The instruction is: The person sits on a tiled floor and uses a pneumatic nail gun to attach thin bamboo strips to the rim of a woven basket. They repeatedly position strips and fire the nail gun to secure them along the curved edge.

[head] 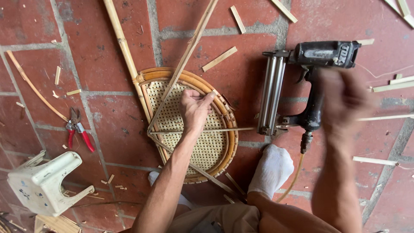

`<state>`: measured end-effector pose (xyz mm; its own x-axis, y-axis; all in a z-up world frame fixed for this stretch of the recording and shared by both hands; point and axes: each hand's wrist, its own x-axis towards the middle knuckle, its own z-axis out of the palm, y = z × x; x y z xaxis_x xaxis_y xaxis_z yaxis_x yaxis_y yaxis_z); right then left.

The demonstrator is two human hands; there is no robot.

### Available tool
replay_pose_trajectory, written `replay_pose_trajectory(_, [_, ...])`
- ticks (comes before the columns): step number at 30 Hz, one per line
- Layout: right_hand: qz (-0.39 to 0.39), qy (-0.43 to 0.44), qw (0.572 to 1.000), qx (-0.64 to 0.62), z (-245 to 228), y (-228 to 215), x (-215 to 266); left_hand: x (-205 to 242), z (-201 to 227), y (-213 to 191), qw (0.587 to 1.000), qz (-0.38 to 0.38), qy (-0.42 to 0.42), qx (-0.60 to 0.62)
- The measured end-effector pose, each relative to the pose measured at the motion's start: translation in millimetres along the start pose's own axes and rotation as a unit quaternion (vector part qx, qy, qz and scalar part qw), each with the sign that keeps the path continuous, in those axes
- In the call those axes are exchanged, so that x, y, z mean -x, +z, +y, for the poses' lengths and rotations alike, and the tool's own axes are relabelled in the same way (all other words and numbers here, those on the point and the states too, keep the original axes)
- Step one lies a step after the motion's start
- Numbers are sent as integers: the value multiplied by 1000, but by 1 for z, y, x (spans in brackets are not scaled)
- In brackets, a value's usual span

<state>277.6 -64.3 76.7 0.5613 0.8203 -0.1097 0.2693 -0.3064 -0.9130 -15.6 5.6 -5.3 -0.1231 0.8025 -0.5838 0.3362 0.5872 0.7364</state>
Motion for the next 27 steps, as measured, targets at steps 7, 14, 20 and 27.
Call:
replay_pose_trajectory(7, [-188,283,927,-160,82,-22,-20,7,8,0,1000,-1,-1,-21])
replay_pose_trajectory(14, [-352,382,760,-390,80,21,-42,8,17,0,999,6,-26,-29])
replay_pose_trajectory(20, [-411,426,748,-300,86,58,-39,3,10,2,999,16,-16,-44])
replay_pose_trajectory(27, [-399,467,731,-295,71,66,-36,5,14,0,999,15,-16,-49])
